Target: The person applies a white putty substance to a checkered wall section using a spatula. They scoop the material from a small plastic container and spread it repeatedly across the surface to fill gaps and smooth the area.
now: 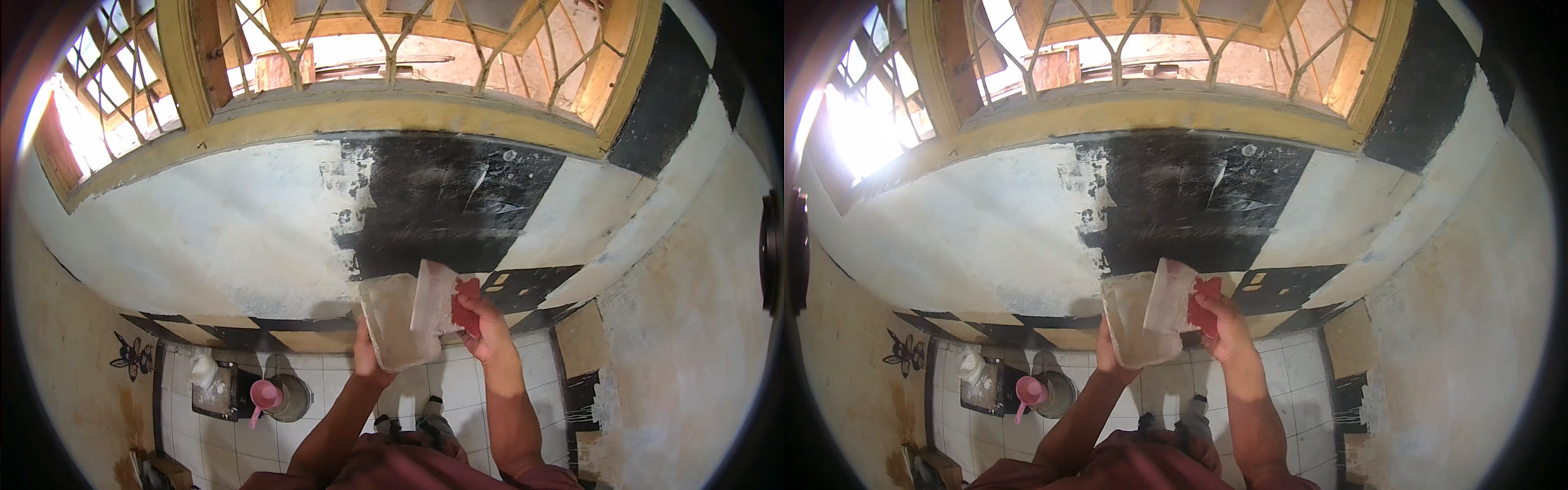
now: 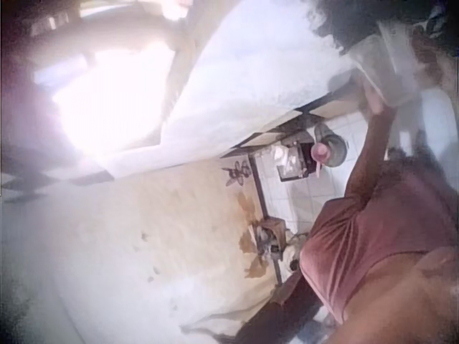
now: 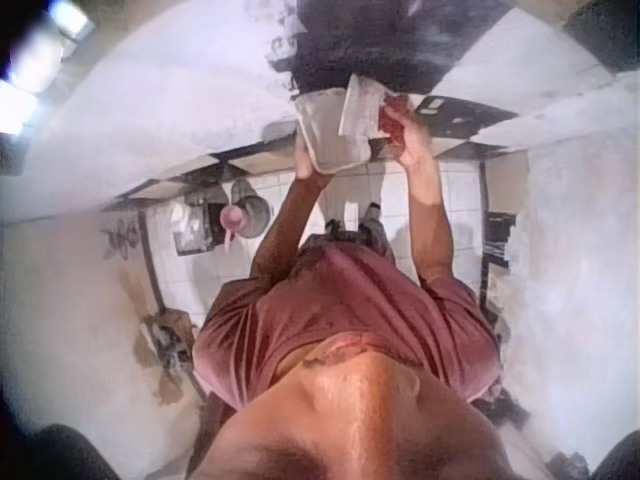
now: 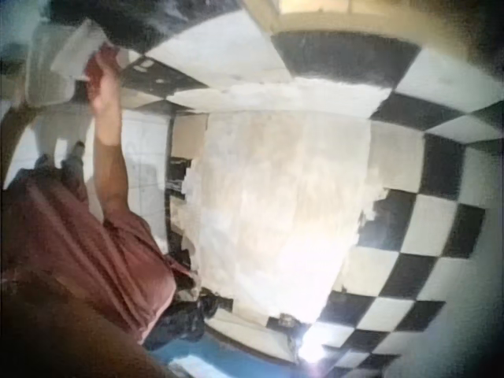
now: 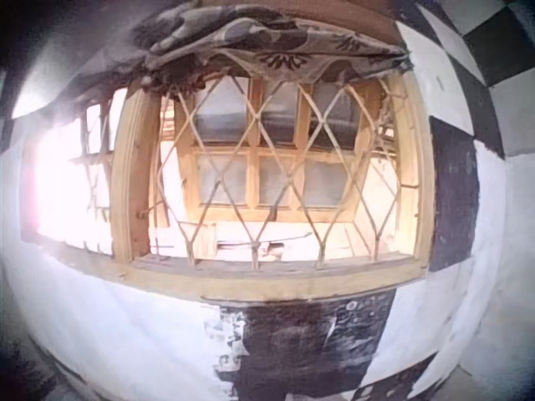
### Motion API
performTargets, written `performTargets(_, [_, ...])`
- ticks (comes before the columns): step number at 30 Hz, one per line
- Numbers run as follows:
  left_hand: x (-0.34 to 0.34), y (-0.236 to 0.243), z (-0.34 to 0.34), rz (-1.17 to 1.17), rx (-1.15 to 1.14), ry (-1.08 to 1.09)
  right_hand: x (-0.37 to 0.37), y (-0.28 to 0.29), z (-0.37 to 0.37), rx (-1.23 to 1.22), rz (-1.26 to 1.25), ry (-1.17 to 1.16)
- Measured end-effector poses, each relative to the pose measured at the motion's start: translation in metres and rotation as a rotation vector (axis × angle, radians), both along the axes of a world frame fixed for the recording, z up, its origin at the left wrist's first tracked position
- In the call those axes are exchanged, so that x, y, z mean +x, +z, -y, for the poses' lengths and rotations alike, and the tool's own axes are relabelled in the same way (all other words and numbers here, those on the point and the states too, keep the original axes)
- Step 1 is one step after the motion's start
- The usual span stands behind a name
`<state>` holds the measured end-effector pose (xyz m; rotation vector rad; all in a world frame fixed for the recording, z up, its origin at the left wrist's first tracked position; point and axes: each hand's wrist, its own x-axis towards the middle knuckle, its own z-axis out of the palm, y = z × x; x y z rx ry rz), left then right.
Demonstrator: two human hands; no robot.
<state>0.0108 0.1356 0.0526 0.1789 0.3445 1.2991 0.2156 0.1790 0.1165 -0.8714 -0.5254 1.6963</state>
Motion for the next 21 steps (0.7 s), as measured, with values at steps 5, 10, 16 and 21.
performTargets(5, [0.001, -0.008, -0.003, 0.007, -0.014, 0.01, 0.004, 0.044, -0.022, 0.251, -0.082, -0.33])
performTargets(10, [-0.005, -0.004, 0.004, 0.028, -0.009, 0.01, 0.013, 0.08, -0.063, 0.609, 0.661, -0.931])
performTargets(16, [-0.014, -0.011, 0.015, 0.043, 0.073, 0.059, -0.029, 0.067, -0.119, 1.008, 1.494, -1.248])
performTargets(21, [-0.016, -0.002, 0.021, 0.007, 0.07, 0.086, -0.072, 0.001, -0.126, 0.977, 1.814, -1.244])
